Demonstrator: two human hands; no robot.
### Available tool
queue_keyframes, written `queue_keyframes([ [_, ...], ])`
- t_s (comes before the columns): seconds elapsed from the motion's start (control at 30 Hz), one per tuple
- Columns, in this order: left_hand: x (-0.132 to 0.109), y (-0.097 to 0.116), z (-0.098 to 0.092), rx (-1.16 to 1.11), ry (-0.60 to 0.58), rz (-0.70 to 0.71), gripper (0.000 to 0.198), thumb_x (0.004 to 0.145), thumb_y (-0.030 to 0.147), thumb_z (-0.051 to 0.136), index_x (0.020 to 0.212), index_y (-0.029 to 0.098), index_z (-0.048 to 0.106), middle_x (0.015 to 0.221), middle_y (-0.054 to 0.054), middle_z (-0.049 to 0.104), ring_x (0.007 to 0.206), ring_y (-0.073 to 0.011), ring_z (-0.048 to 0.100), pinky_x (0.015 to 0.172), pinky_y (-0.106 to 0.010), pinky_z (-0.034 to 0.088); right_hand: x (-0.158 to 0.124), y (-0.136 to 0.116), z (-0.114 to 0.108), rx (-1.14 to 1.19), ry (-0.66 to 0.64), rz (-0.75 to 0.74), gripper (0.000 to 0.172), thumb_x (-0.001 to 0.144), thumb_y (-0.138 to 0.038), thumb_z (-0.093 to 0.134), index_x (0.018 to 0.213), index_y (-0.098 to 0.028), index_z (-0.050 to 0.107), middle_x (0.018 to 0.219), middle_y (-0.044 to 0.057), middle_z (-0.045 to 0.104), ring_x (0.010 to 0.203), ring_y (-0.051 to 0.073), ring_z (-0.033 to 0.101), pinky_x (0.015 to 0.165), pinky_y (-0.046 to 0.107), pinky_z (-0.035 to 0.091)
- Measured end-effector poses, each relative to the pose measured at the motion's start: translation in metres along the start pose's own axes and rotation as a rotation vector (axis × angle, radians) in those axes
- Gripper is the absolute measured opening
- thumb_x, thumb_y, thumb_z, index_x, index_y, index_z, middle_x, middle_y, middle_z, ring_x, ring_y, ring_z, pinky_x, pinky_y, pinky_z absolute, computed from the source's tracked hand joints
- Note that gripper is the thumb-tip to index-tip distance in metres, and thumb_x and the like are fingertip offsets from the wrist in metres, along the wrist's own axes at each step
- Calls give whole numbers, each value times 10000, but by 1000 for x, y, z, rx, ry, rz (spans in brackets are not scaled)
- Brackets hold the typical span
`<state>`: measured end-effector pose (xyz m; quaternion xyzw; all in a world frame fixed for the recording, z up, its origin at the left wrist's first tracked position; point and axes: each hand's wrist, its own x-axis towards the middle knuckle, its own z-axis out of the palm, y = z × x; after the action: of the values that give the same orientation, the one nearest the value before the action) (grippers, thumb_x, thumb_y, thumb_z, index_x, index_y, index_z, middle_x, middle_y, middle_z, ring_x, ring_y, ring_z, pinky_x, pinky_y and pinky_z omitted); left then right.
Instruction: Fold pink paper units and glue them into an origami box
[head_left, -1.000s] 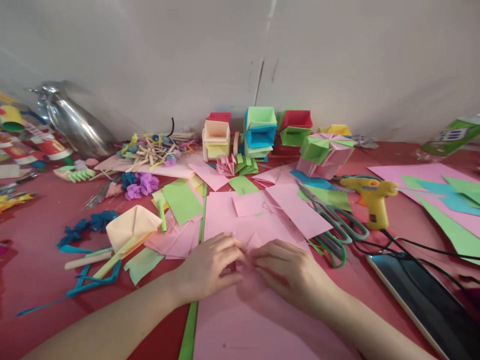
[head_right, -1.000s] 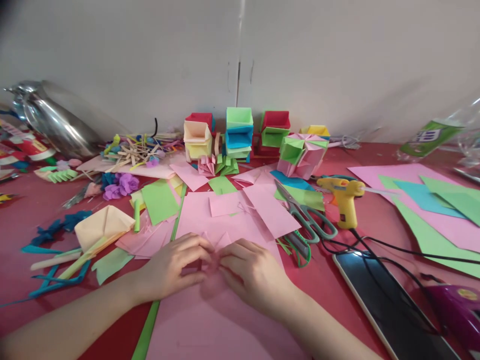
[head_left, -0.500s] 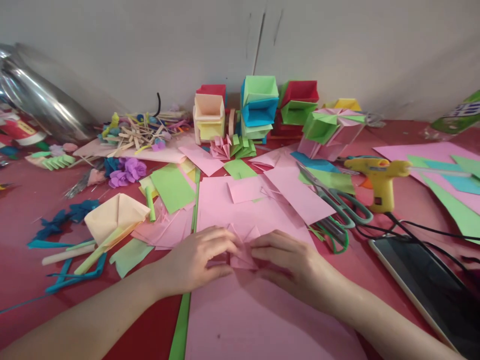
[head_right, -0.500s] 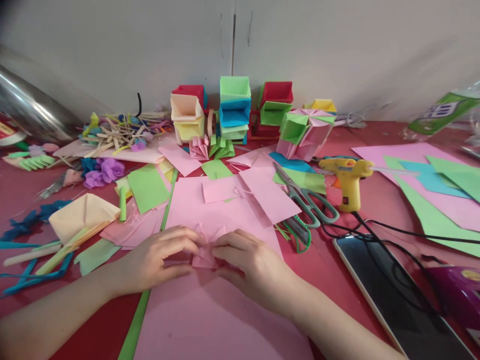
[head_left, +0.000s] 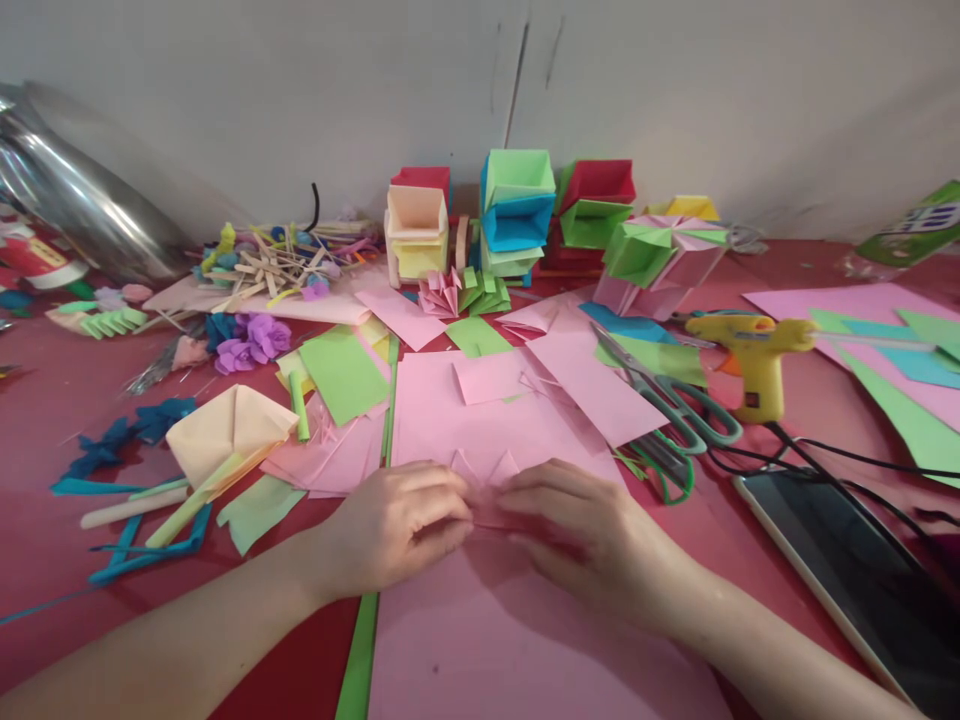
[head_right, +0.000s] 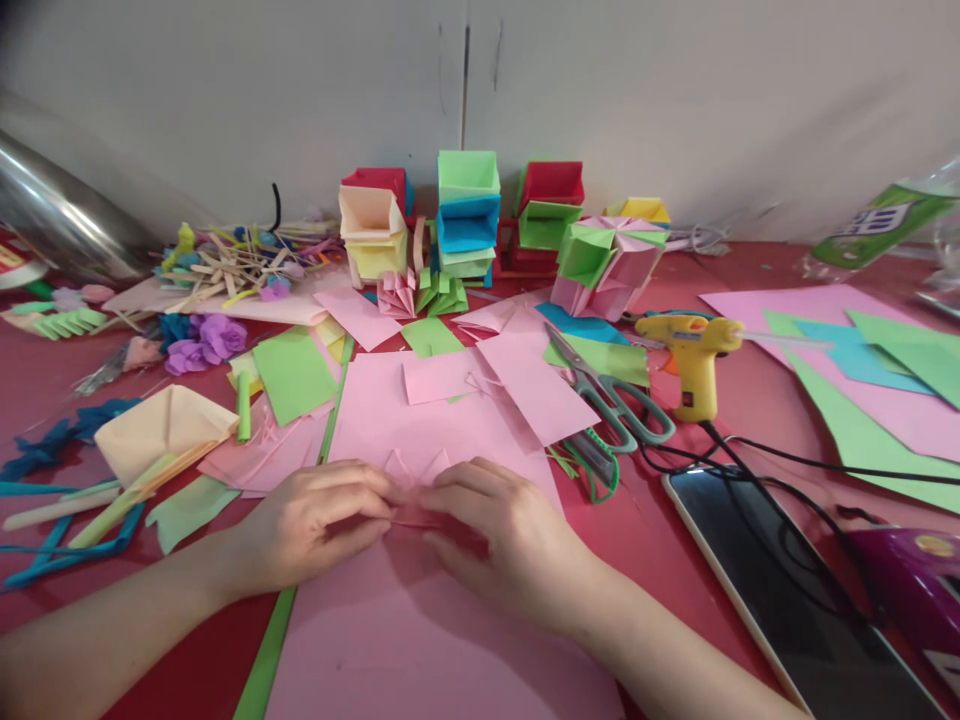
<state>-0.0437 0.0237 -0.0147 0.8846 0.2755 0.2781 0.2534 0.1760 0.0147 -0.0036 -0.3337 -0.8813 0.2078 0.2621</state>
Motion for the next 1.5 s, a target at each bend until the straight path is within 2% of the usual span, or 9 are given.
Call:
queue_keyframes([
  [0.2, 0, 3, 0, 5, -10, -39, 83, 833, 172, 528, 838, 171, 611, 943, -50, 668, 913, -155, 600, 801, -285, 497, -4, -1, 9, -206, 10, -84, 115, 854, -178, 522, 879, -173, 633, 857, 65, 674, 782, 170, 610, 676, 295, 506],
  [0.6, -2, 0, -3, -33, -113, -113, 237, 787, 364, 616, 953, 198, 586, 1048, -57, 608, 970, -180, 563, 828, -309, 476, -2, -1, 6, -129, 33, -26, 177, 872, -203, 497, 811, -184, 662, 813, 62, 675, 744, 148, 612, 641, 254, 505],
  [0.77, -3, -1, 3, -19, -38, -85, 76, 842, 229, 556, 878, 179, 601, 983, -51, 623, 923, -150, 580, 801, -273, 480, -1, -2, 6, -92, 64, 0, 190, 863, -171, 487, 788, -183, 661, 781, 55, 673, 716, 147, 611, 624, 255, 504],
  [0.9, -2, 0, 6, -31, 41, -77, 94, 854, 157, 508, 816, 170, 593, 940, -47, 644, 877, -139, 592, 780, -268, 487, -1, -4, 6, -97, 60, 20, 137, 827, -248, 569, 924, -177, 634, 846, 60, 670, 748, 167, 610, 648, 282, 506],
  [0.97, -2, 1, 7, -30, 47, -91, 98, 846, 149, 508, 791, 169, 586, 927, -44, 646, 863, -139, 594, 765, -263, 488, -3, -3, 8, -146, 55, 0, 180, 820, -282, 588, 959, -171, 611, 865, 62, 665, 751, 171, 605, 642, 287, 501],
  [1.07, -2, 3, 6, -1, 24, -98, 94, 831, 130, 512, 780, 167, 581, 924, -42, 643, 865, -143, 588, 766, -264, 481, -6, -1, 11, -246, 45, -71, 127, 877, -182, 485, 889, -159, 610, 825, 58, 658, 739, 159, 596, 630, 278, 486],
  [1.17, -2, 3, 6, 39, -25, -89, 81, 825, 207, 554, 885, 165, 588, 982, -55, 630, 911, -164, 574, 795, -285, 475, -10, 1, 13, -323, 33, -140, 197, 883, -109, 433, 824, -148, 616, 814, 69, 654, 756, 164, 597, 649, 289, 482],
  [1.33, -1, 4, 8, 40, -2, -46, 360, 756, 474, 611, 952, 173, 600, 981, -62, 630, 938, -201, 562, 845, -343, 457, -12, 1, 13, -357, 48, -186, 212, 892, -127, 432, 811, -153, 626, 791, 76, 653, 761, 170, 612, 661, 296, 491],
  [1.5, -1, 4, 10, 116, 100, -19, 152, 827, 296, 584, 897, 168, 626, 918, -49, 644, 886, -175, 571, 810, -327, 471, -11, 1, 13, -321, 77, -172, 199, 902, -146, 432, 842, -157, 622, 796, 66, 655, 733, 149, 614, 653, 273, 493],
])
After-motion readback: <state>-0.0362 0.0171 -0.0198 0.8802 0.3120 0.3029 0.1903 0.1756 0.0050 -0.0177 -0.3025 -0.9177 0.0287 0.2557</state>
